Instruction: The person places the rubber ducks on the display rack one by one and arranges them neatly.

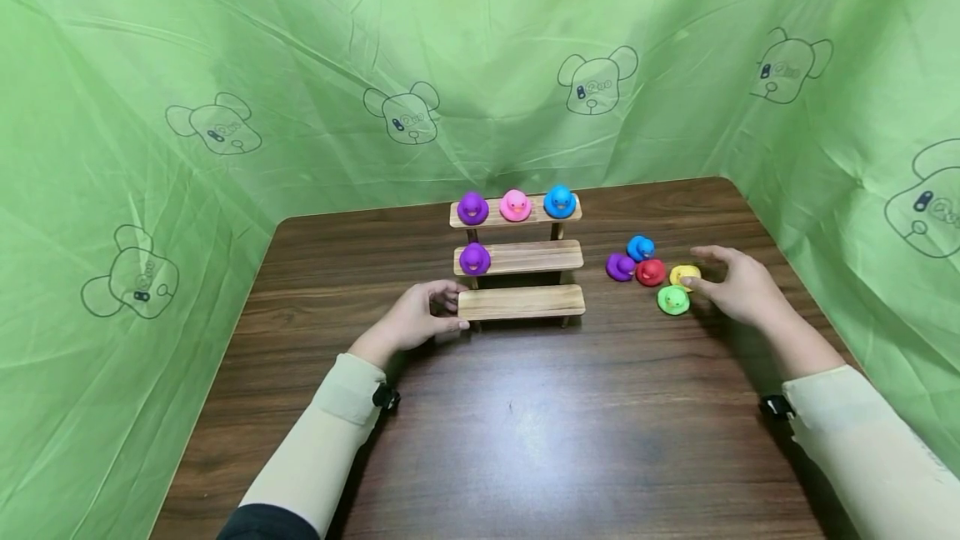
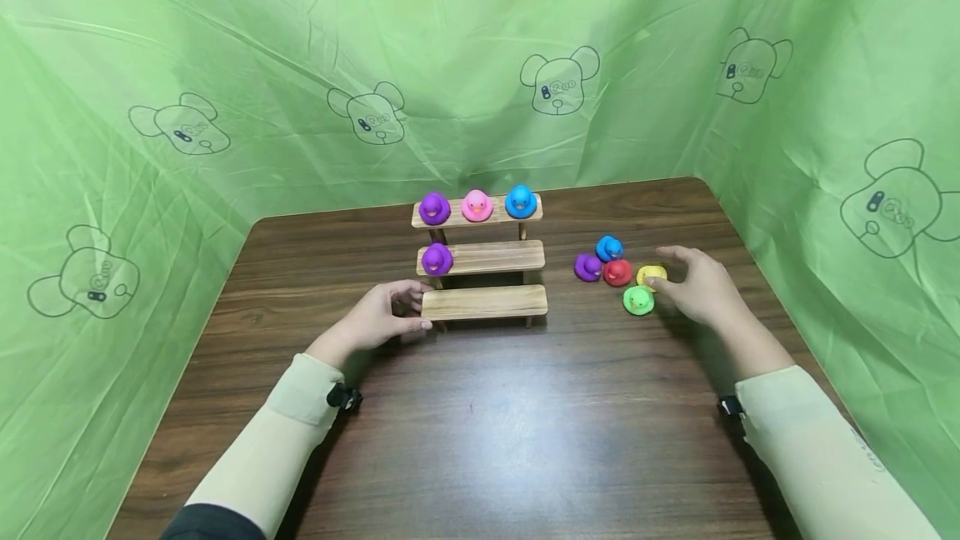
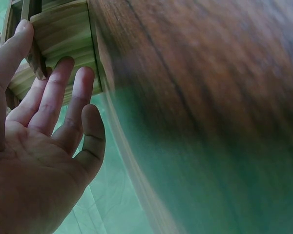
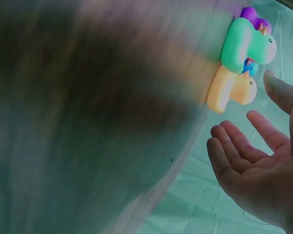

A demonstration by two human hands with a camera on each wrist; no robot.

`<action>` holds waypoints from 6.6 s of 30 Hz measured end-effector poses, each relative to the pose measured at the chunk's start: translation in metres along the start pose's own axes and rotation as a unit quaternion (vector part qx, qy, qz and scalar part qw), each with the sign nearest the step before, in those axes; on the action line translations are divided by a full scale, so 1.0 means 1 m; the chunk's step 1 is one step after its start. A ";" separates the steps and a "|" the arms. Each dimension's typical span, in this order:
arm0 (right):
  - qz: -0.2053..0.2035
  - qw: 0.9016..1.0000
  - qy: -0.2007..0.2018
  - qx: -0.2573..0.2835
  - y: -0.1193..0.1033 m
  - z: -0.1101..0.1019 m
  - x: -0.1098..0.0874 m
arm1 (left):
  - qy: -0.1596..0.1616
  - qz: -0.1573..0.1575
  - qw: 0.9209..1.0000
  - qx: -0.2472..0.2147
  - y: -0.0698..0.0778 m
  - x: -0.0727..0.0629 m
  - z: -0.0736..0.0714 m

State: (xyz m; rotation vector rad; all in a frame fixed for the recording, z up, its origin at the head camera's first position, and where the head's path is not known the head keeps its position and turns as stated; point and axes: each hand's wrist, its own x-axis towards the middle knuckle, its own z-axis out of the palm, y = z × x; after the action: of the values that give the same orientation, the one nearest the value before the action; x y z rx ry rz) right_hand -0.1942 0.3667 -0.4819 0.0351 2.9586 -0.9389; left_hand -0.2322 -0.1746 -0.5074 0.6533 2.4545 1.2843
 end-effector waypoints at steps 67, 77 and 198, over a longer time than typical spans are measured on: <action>0.012 0.999 0.052 0.010 0.002 0.003 -0.005 | 0.000 -0.001 1.000 -0.003 0.000 -0.001 0.001; 0.007 0.997 0.071 0.015 -0.002 0.000 -0.009 | -0.003 0.000 1.000 -0.005 0.001 0.000 0.001; -0.200 0.969 -0.005 0.142 -0.212 0.081 0.023 | 0.002 0.007 1.000 -0.010 -0.003 0.001 0.001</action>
State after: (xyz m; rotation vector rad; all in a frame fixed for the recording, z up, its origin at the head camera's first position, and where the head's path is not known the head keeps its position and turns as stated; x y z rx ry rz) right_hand -0.2218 0.1465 -0.4268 -0.5757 2.8465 -1.3933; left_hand -0.2333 -0.1753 -0.5104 0.6652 2.4403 1.3158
